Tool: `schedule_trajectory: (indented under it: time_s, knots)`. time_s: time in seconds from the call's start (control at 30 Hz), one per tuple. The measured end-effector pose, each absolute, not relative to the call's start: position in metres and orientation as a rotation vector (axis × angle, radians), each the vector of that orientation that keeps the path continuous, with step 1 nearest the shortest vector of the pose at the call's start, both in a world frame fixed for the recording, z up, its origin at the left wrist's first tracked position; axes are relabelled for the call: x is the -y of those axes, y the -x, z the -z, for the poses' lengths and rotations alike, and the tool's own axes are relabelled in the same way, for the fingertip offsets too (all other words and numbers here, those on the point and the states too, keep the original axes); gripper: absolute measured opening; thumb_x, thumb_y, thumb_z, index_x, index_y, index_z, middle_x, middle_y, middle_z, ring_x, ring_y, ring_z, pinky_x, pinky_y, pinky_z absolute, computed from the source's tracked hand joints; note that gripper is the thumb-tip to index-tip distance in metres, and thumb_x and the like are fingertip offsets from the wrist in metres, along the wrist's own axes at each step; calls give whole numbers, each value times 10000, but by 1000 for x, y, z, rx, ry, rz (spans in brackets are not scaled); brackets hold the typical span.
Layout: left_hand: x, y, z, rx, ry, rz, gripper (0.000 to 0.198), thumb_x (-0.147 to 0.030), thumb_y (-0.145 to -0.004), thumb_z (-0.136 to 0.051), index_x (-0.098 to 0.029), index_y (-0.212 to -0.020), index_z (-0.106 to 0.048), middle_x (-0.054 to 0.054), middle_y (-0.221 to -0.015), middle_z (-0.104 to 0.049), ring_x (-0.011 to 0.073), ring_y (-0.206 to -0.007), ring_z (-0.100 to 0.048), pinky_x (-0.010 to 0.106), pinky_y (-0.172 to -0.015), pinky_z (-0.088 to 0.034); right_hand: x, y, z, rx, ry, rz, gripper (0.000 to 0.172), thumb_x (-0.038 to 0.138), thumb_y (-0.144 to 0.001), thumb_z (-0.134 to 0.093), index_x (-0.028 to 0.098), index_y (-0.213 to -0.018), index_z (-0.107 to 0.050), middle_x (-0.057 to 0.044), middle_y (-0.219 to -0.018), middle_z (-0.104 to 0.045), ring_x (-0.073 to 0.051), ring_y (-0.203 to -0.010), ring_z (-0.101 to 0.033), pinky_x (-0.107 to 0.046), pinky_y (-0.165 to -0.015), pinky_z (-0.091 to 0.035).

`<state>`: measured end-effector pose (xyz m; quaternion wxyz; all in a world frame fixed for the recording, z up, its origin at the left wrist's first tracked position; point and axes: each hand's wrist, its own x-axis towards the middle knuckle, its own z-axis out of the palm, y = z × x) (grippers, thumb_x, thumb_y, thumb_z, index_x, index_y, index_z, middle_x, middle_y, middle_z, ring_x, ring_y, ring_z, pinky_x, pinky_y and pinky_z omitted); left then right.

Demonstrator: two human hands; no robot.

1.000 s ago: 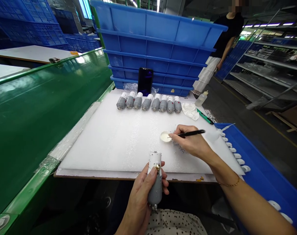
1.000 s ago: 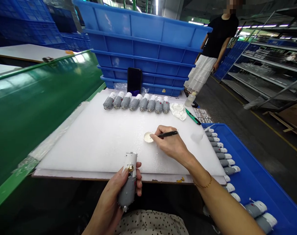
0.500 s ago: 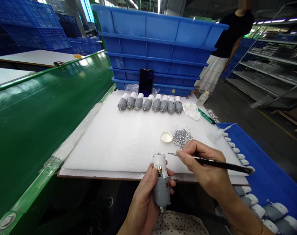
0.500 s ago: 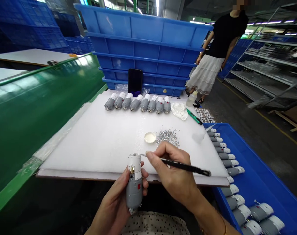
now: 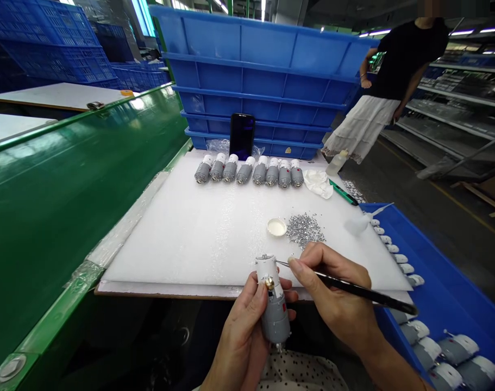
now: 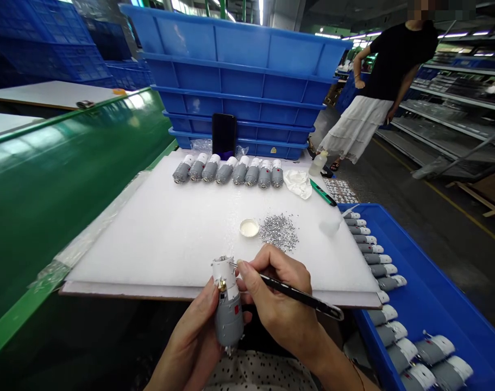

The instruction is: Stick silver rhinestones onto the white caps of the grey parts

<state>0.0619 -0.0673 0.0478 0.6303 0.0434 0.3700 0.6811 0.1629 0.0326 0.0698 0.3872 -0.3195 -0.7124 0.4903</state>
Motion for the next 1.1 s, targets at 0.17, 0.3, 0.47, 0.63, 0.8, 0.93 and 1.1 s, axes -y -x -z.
schedule_trajectory:
  time_s: [0.17, 0.3, 0.47, 0.63, 0.8, 0.93, 1.1]
  knots:
    - [68, -62, -48, -857, -111, -1564, 241, -376, -938, -546, -213, -1047, -686, 81, -1077, -627, 236, -1016, -546, 345, -879, -451, -32, -163, -69, 1817, 815, -1243, 250, 295, -881, -650, 213, -674, -538, 20, -603, -577, -116, -534, -545, -211, -474, -485]
    - [67, -62, -50, -859, -110, -1558, 238, -382, -940, -547, -213, -1038, -683, 81, -1096, -632, 226, -1008, -547, 328, -861, -443, -32, -163, -70, 1811, 815, -1248, 249, 294, -882, -651, 211, -675, -538, 24, -610, -576, -110, -548, -549, -204, -493, -490]
    - [67, -63, -49, -868, -109, -1566, 232, -377, -943, -548, -214, -1037, -684, 73, -1077, -634, 220, -1008, -538, 328, -865, -432, -32, -163, -70, 1816, 814, -1245, 247, 292, -882, -648, 212, -677, -537, 26, -604, -577, -113, -546, -546, -212, -499, -491]
    - [68, -64, -47, -903, -108, -1609, 213, -347, -920, -600, -222, -1087, -645, 66, -1073, -645, 211, -984, -549, 330, -882, -408, -31, -163, -70, 1840, 797, -1244, 240, 284, -895, -632, 214, -685, -538, 19, -601, -581, -120, -520, -542, -221, -461, -463]
    - [69, -63, -48, -967, -164, -1623, 130, -332, -926, -599, -232, -1003, -630, 39, -1001, -659, 179, -909, -552, 295, -829, -378, -30, -163, -70, 1853, 769, -1259, 230, 273, -902, -628, 216, -695, -545, 23, -600, -568, -117, -515, -521, -226, -466, -432]
    - [70, -61, -47, -1002, -201, -1624, 158, -352, -890, -650, -231, -991, -642, 48, -1053, -664, 206, -979, -577, 295, -826, -383, -34, -164, -66, 1871, 763, -1247, 248, 273, -904, -622, 207, -683, -530, 26, -603, -535, -114, -526, -478, -242, -488, -399]
    - [70, -60, -44, -1012, -231, -1629, 156, -353, -896, -640, -226, -986, -630, 50, -1028, -672, 214, -983, -586, 308, -845, -387, -35, -165, -63, 1863, 736, -1255, 246, 263, -902, -626, 201, -683, -531, 38, -606, -492, -104, -538, -449, -240, -498, -376]
